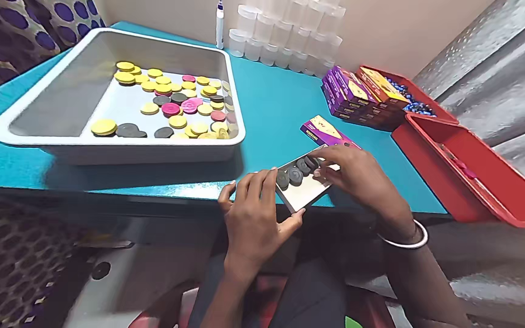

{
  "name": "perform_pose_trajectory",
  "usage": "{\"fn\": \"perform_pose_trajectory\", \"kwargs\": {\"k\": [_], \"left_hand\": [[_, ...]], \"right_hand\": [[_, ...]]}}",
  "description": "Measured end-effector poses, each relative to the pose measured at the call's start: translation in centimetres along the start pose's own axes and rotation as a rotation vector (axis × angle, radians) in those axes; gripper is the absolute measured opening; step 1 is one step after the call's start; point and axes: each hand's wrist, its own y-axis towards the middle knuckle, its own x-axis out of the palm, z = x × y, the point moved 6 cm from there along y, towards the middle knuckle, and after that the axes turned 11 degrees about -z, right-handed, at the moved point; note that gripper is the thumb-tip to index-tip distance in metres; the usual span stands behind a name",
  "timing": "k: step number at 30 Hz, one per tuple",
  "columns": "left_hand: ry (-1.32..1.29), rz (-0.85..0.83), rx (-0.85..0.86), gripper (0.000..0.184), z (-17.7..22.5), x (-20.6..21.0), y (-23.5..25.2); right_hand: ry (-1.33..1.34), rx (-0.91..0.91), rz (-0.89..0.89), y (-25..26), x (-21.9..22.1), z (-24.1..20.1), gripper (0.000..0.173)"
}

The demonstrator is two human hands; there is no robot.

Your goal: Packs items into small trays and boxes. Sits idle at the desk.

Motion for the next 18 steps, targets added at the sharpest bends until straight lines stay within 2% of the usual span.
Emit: {"fn": "perform_pose_trajectory", "kwargs": {"k": [3,8,11,18], "left_hand": [[-0.002,0.001,0.000,0.077,-0.1,0.0,0.0],[0.002,0.001,0.000,0.076,-0.1,0.0,0.0],[-0.005,0.000,-0.001,0.076,-0.1,0.0,0.0],[0.005,0.004,0.000,0.077,-0.1,-0.1,0.0]], "right_hand": [[-0.037,0.029,0.059,0.0,-0.2,0.0,0.023],[-0.016,0.057,0.095,-0.2,-0.2,0.3,0.022],[0.048,0.094,0.064,-0.4,0.0,0.9,0.028],[-0.039,0.132,0.078,0.2,-0.7,0.9,0.022]]}}
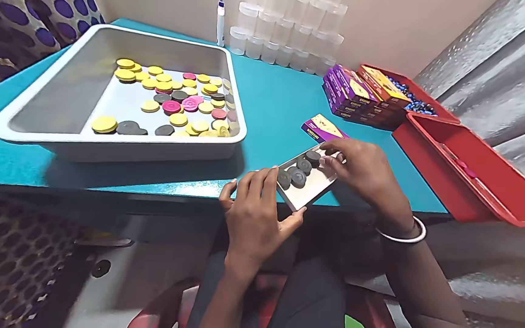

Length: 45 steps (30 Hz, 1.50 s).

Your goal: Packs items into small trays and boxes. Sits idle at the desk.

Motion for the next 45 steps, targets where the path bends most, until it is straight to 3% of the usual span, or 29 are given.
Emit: {"fn": "perform_pose_trajectory", "kwargs": {"k": [5,8,11,16,21,24,29,34,37,42,45], "left_hand": [[-0.005,-0.005,0.002,0.077,0.0,0.0,-0.1],[-0.020,-0.014,0.000,0.077,-0.1,0.0,-0.1],[-0.026,-0.018,0.002,0.077,-0.1,0.1,-0.2],[-0.019,-0.020,0.002,0.077,-0.1,0.0,-0.2],[-0.018,-0.021,0.000,0.077,-0.1,-0.1,-0.1],[-0.030,-0.004,-0.008,0.077,-0.2,-0.1,-0.1],[-0.025,-0.008,0.007,0.077,-0.2,0.0,-0.1],[-0.040,-0.005,-0.002,0.076,-0.3,-0.1,-0.2],[-0.053,0.000,-0.004,0.077,-0.4,-0.2,-0.2],[-0.062,0.012,-0.005,0.077,-0.4,-0.3,-0.1],[-0.049,0.036,-0.005,0.075,-0.5,-0.6,0.1]], "right_hand": [[0.063,-0.054,-0.196,0.7,0.7,0.9,0.051],[0.081,-0.111,-0.150,0.0,0.6,1.2,0.057],[0.036,-0.068,-0.079,-1.2,0.1,1.4,0.053],[-0.062,0.035,-0.059,-1.5,-0.1,0.8,0.016],[-0.069,-0.026,0.084,-0.4,-0.3,0.5,0.019],[-0.025,-0.128,0.122,-1.3,-1.2,-1.0,0.011],[0.096,-0.452,-0.165,-3.2,0.6,-5.1,0.021],[0.089,-0.444,-0.143,-2.2,1.4,-5.8,0.025],[0.125,-0.436,-0.037,-2.1,0.1,-5.9,0.026],[0.030,-0.480,0.145,2.6,-4.7,-10.4,0.017],[-0.018,-0.596,0.089,9.4,-4.7,-13.5,0.019]]}}
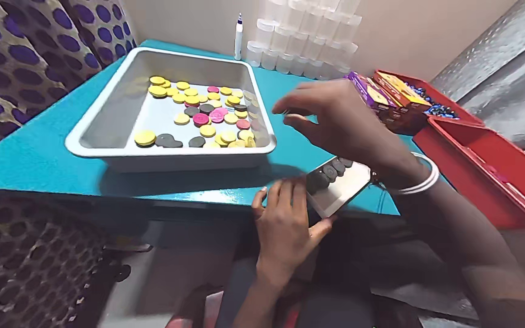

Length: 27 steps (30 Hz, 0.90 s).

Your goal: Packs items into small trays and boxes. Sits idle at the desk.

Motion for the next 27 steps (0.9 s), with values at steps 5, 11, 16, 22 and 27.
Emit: {"fn": "perform_pose_trajectory", "kwargs": {"k": [5,11,16,22,27], "left_hand": [[0.002,0.014,0.007,0.078,-0.1,-0.3,0.0],[-0.006,0.040,0.021,0.080,-0.4,-0.5,0.0],[-0.002,0.037,0.010,0.081,-0.6,-0.5,-0.2],[0.011,0.041,0.004,0.077,-0.6,-0.8,0.0],[-0.016,0.052,0.008,0.070,-0.7,-0.9,-0.1]], "right_hand": [[-0.052,-0.027,-0.372,10.4,6.0,2.5,0.013],[-0.134,0.028,-0.635,15.3,10.5,4.2,0.013],[-0.021,0.115,-0.634,16.0,8.6,3.4,0.027],[0.079,-0.045,-0.608,16.6,9.8,-0.8,0.026],[-0.018,-0.047,-0.528,16.7,10.5,-2.3,0.018]]}}
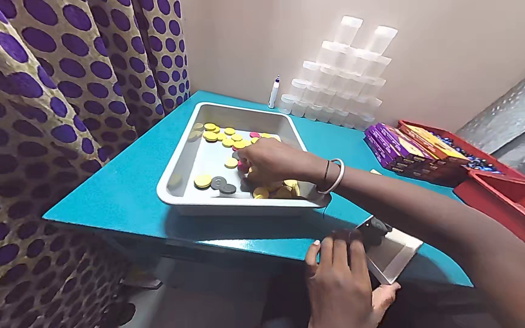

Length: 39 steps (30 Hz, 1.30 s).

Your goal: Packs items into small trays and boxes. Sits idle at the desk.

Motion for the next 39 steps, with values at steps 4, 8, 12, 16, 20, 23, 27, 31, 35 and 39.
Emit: {"fn": "perform_pose_trajectory", "kwargs": {"k": [4,8,12,16,20,23,27,31,35,39], "left_hand": [[-0.022,-0.010,0.003,0.072,0.0,0.0,0.0],[-0.041,-0.015,0.013,0.070,-0.2,-0.1,-0.1],[-0.065,-0.037,0.023,0.074,-0.3,-0.2,-0.1],[-0.065,-0.043,0.017,0.075,-0.3,-0.2,-0.1],[-0.052,-0.056,0.016,0.073,-0.4,-0.1,-0.1],[-0.060,-0.075,0.017,0.072,-0.3,-0.1,-0.1],[-0.034,-0.059,0.017,0.069,-0.3,-0.3,-0.1],[-0.027,-0.032,0.024,0.070,-0.3,-0.2,-0.1],[-0.055,-0.027,0.025,0.072,-0.4,-0.4,0.0],[-0.049,-0.031,0.026,0.074,-0.4,-0.4,0.0]], "right_hand": [[0.009,0.061,0.010,0.2,-0.5,-0.2,0.019],[0.090,0.031,0.011,1.2,-1.4,0.4,0.017],[0.179,-0.184,0.079,1.5,-1.8,0.3,0.017],[0.215,-0.268,-0.001,1.3,-1.3,0.2,0.016],[0.150,-0.258,0.084,1.1,-1.4,-0.3,0.017],[0.095,-0.192,0.067,1.6,-0.8,-0.6,0.018],[-0.002,-0.145,0.060,2.1,0.3,-1.6,0.016],[0.005,-0.007,-0.039,2.5,0.1,-0.7,0.016],[0.093,-0.024,-0.085,2.6,-0.6,0.7,0.021],[0.084,-0.029,-0.022,2.2,-0.7,1.0,0.022]]}}
